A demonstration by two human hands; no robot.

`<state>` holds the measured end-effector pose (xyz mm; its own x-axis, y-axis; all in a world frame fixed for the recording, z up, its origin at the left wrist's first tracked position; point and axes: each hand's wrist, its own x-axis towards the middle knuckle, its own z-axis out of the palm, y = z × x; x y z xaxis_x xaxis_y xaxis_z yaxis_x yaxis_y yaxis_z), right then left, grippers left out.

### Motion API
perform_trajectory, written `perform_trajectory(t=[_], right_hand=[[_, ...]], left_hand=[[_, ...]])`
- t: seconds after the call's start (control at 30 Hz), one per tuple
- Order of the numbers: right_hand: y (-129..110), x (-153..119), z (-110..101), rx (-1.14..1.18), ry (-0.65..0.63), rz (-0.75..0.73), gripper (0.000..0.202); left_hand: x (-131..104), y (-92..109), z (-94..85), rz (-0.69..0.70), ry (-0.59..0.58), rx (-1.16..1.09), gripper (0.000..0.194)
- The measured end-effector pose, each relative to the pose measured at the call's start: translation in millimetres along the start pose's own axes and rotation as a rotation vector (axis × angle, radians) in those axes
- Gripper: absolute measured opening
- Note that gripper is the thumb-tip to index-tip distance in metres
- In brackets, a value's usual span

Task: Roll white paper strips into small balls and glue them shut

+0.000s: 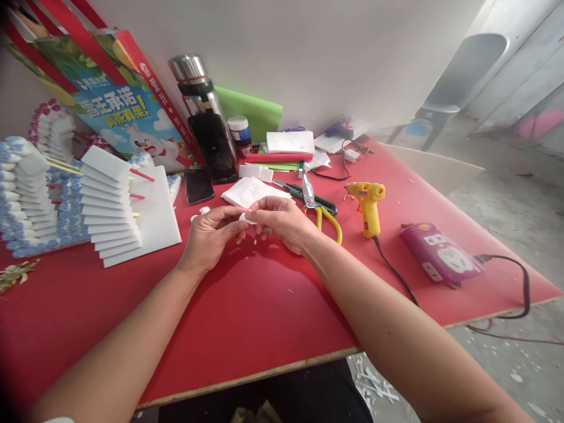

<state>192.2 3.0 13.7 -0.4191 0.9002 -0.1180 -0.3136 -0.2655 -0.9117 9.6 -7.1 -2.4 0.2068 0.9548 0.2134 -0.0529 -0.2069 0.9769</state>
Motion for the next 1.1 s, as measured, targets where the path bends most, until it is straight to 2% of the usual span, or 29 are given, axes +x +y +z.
perform_trajectory(t=[0.27, 0.47, 0.7, 0.87, 1.1], right_hand=[[0.9, 1.0, 0.4, -0.061, 0.035, 0.035, 0.027], [0.3, 1.0, 4.0, -0.132, 0.093, 0.021, 0.037], [-6.5, -0.8, -0.7, 0.004, 0.074, 0.023, 0.038], [-3.6, 1.2, -3.6, -0.093, 0.159, -0.142, 0.030], [1.8, 2.0, -2.0, -0.264, 0.151, -0.286, 0.028]], left_hand=[[-0.4, -3.2, -2.5, -0.015, -0.029, 0.024, 0.028], [-1.1, -1.3, -1.7, -0.096, -0.067, -0.070, 0.029], [0.9, -0.2, -1.2, -0.136, -0.052, -0.222, 0.023], [2.1, -1.4, -2.6, -0.165, -0.018, -0.286, 0.027], [3.2, -1.4, -1.4, -0.189, -0.016, -0.303, 0.028]])
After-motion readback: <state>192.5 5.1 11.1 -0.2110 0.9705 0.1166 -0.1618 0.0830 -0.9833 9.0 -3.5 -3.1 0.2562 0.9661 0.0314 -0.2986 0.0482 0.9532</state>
